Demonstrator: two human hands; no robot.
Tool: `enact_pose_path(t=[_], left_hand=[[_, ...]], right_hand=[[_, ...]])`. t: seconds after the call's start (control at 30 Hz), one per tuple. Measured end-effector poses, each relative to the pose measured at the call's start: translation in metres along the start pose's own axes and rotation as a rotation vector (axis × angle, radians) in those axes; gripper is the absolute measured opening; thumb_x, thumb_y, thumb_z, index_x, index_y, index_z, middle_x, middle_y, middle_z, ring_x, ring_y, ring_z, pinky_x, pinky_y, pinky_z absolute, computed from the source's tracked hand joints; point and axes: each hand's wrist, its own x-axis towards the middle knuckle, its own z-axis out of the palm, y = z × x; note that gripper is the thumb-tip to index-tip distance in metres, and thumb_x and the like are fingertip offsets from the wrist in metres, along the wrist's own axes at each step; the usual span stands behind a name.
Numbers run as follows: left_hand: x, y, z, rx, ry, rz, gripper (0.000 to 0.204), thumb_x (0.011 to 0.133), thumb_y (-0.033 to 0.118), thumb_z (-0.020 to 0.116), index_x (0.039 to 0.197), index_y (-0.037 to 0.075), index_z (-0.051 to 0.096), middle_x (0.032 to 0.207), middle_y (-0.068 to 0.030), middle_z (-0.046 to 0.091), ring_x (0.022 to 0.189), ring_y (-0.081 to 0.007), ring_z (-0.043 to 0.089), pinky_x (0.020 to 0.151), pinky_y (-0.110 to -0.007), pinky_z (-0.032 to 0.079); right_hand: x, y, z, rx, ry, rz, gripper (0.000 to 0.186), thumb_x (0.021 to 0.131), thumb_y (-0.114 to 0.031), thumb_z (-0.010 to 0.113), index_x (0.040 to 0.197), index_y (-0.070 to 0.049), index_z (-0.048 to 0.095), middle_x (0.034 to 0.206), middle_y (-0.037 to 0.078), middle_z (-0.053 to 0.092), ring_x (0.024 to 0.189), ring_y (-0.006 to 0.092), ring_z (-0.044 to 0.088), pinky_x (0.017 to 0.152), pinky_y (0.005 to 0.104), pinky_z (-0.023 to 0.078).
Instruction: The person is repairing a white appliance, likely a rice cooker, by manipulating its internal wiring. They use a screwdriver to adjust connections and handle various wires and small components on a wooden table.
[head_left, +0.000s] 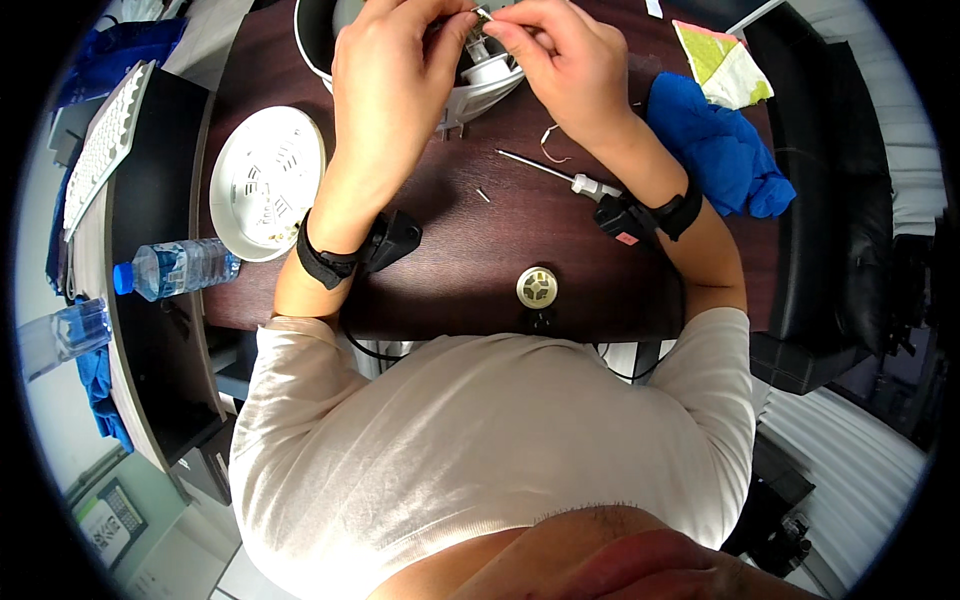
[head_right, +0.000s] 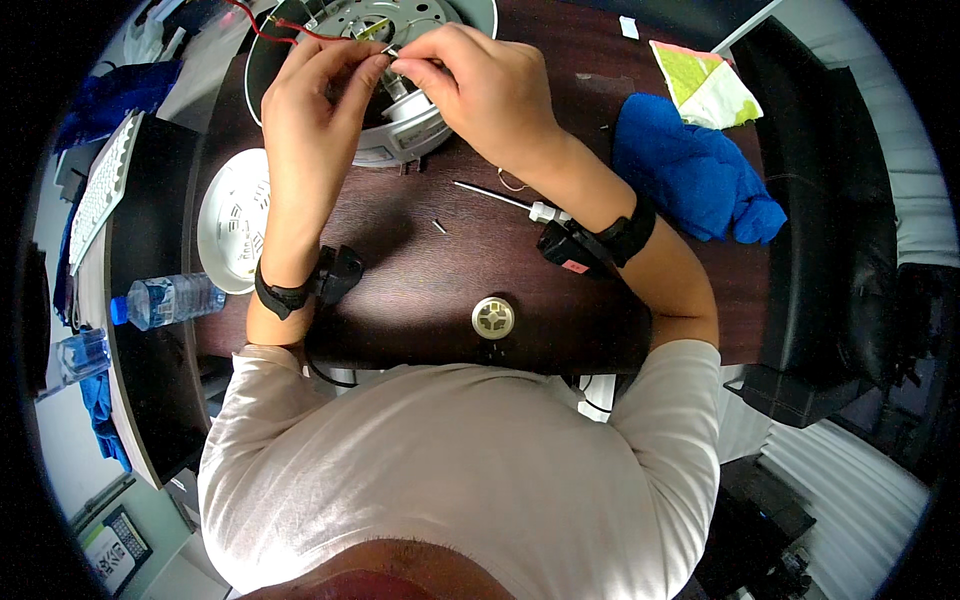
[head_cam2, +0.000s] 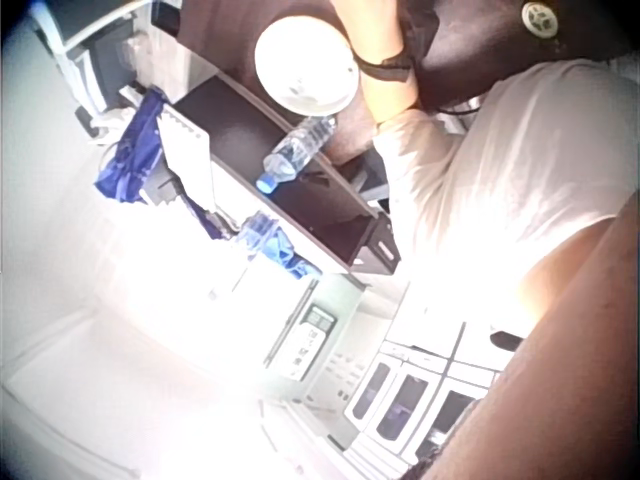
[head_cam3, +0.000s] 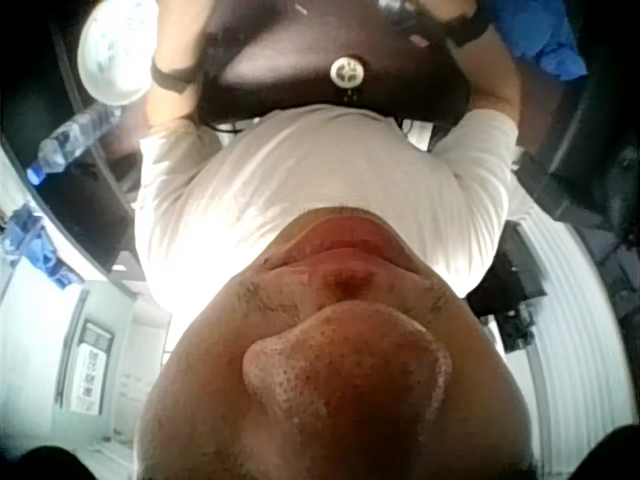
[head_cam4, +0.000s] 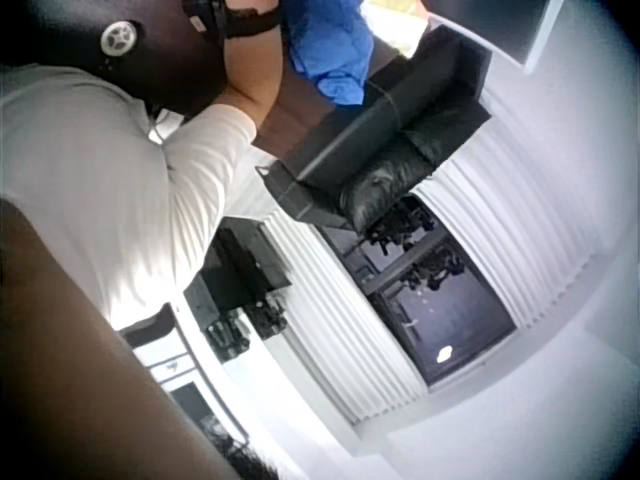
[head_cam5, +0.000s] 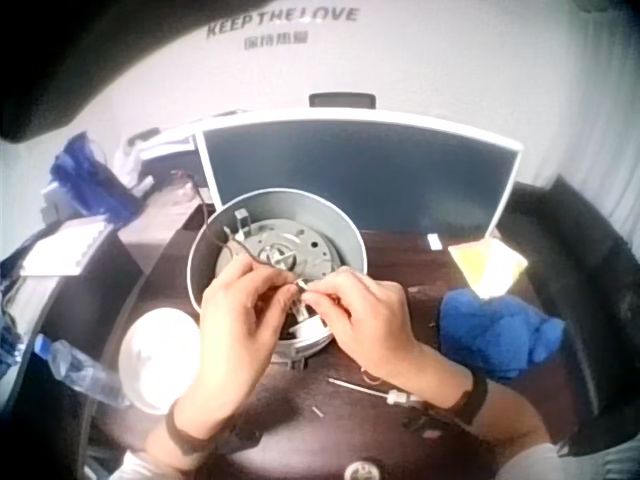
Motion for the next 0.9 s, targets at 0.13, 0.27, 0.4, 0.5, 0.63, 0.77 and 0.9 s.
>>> enact_pose_path(t=[0.13,0.27,0.4,0.5,0.63,0.77,0.9], left_hand=[[0.000,-0.002,0.002,-0.009,0.030,0.016,0.012,0.080,0.005,0.067,0.090,-0.002,0.067,0.084,-0.0089,0.063,0.070,-0.0171,0.062,0.065,-0.025,0.047],[0.000,0.000,0.000,0.036,0.014,0.008,0.012,0.080,0.006,0.067,0.090,-0.002,0.067,0.084,-0.0088,0.063,0.069,-0.0170,0.062,0.064,-0.026,0.047],[0.001,-0.002,0.002,0.032,0.012,0.013,0.012,0.081,0.006,0.068,0.089,-0.002,0.067,0.083,-0.0087,0.063,0.068,-0.0167,0.062,0.064,-0.025,0.047],[-0.001,-0.004,0.003,0.005,0.026,0.038,0.012,0.081,0.007,0.068,0.089,-0.002,0.067,0.082,-0.0083,0.062,0.069,-0.0157,0.062,0.064,-0.024,0.047],[-0.003,-0.001,0.001,0.041,0.039,0.063,0.013,0.082,0.008,0.068,0.090,-0.002,0.067,0.081,-0.0071,0.063,0.068,-0.0139,0.061,0.064,-0.023,0.047],[-0.001,-0.003,0.007,0.017,0.052,0.083,0.013,0.082,0.009,0.069,0.091,-0.001,0.067,0.084,-0.0070,0.065,0.068,-0.0137,0.062,0.064,-0.023,0.047],[-0.003,-0.003,0.007,0.102,0.047,0.086,0.015,0.082,0.011,0.069,0.094,0.001,0.068,0.083,-0.0082,0.067,0.070,-0.0139,0.063,0.066,-0.023,0.048]], right_hand=[[0.000,-0.003,-0.001,-0.087,-0.017,-0.027,0.015,0.077,-0.019,0.073,0.083,-0.009,0.064,0.075,0.003,0.066,0.061,0.0213,0.064,0.051,0.0285,0.049],[0.000,-0.006,0.000,-0.094,-0.010,-0.001,0.016,0.077,-0.021,0.073,0.083,-0.009,0.063,0.074,0.004,0.065,0.061,0.0219,0.064,0.051,0.0288,0.049],[-0.002,-0.006,-0.003,-0.047,-0.035,0.148,0.017,0.078,-0.022,0.072,0.085,-0.009,0.064,0.072,0.006,0.066,0.060,0.0192,0.064,0.052,0.0273,0.049],[0.004,-0.012,-0.022,0.034,-0.065,0.284,0.022,0.088,-0.020,0.062,0.080,0.000,0.064,0.065,0.010,0.064,0.053,0.0158,0.062,0.047,0.0258,0.047],[-0.033,0.016,-0.072,-0.176,-0.169,0.434,0.016,0.083,-0.023,0.068,0.089,-0.008,0.066,0.072,0.007,0.066,0.059,0.0161,0.064,0.052,0.0254,0.048],[-0.100,0.056,-0.135,-0.319,-0.469,0.666,0.020,0.087,-0.026,0.063,0.089,-0.006,0.065,0.071,0.008,0.064,0.062,0.0185,0.061,0.056,0.0295,0.045],[-0.135,0.058,-0.147,-0.319,-0.656,0.788,0.020,0.087,-0.026,0.062,0.089,-0.006,0.065,0.071,0.008,0.063,0.064,0.0191,0.060,0.057,0.0303,0.044]])
